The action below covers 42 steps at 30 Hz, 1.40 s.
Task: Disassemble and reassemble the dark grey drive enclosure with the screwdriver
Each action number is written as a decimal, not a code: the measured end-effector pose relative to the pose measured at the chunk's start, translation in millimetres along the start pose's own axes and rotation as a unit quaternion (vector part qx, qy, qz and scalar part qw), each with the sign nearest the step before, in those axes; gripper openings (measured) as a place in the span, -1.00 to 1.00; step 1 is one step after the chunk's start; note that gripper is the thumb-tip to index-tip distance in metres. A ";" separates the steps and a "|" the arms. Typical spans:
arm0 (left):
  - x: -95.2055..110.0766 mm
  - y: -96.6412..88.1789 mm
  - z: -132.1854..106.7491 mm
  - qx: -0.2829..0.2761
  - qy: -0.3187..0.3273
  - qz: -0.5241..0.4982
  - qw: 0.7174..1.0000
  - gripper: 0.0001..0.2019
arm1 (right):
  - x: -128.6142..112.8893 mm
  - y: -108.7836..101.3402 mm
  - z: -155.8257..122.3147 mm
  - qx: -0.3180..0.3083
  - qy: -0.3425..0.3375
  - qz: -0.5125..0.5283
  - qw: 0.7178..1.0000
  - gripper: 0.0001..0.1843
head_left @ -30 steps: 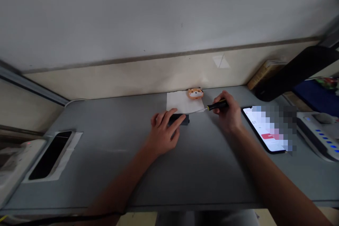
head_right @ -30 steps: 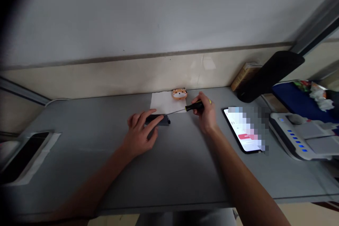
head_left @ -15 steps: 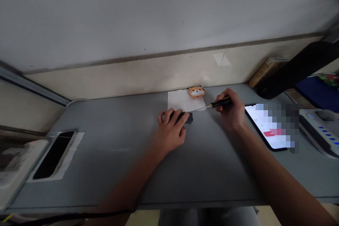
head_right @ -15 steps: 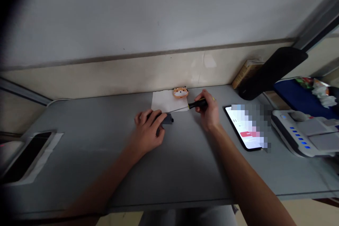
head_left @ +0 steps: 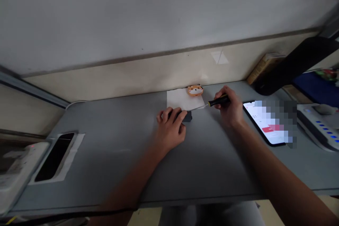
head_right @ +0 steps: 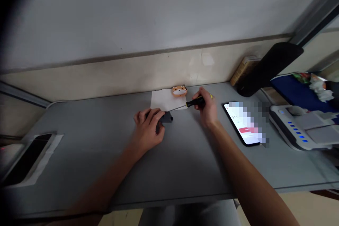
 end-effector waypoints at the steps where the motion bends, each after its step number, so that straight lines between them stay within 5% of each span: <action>1: -0.4 0.1 0.0 0.001 -0.002 0.001 1.000 -0.58 | -0.2 -0.5 -0.1 0.004 0.001 0.002 1.000 -0.51; 18: -4.3 -6.4 -4.1 0.014 0.016 -0.027 0.999 -0.54 | -2.7 -13.9 5.8 0.041 0.000 0.068 0.997 -0.55; 23: -29.5 -9.6 -10.5 0.021 -0.002 -0.111 0.994 -0.44 | -3.7 -19.8 9.8 0.051 -0.016 0.067 0.996 -0.54; 28: -64.3 3.6 -16.2 0.003 -0.081 -0.259 0.962 -0.64 | -12.3 -23.8 13.5 0.039 -0.052 0.028 0.997 -0.50; 32: -71.9 12.5 -17.0 -0.029 -0.135 -0.331 0.933 -0.69 | -29.0 -22.3 2.3 0.040 -0.107 -0.025 0.993 -0.50; 38: -69.5 24.3 -15.1 -0.091 -0.184 -0.372 0.905 -0.66 | -45.5 10.8 -30.5 -0.077 -0.149 -0.159 0.973 -0.46; 42: -71.8 25.9 -14.6 -0.089 -0.181 -0.311 0.929 -0.67 | -43.4 37.3 -50.6 -0.173 -0.175 -0.272 0.930 -0.45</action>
Point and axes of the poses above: each hand's wrist, its own z-axis towards the middle knuckle, its own y-axis out of the palm, x = y × z, the point moved 8 cm from there along z, towards the middle knuckle, and after that the axes turned 4 degrees about y, right-handed, at the moved point
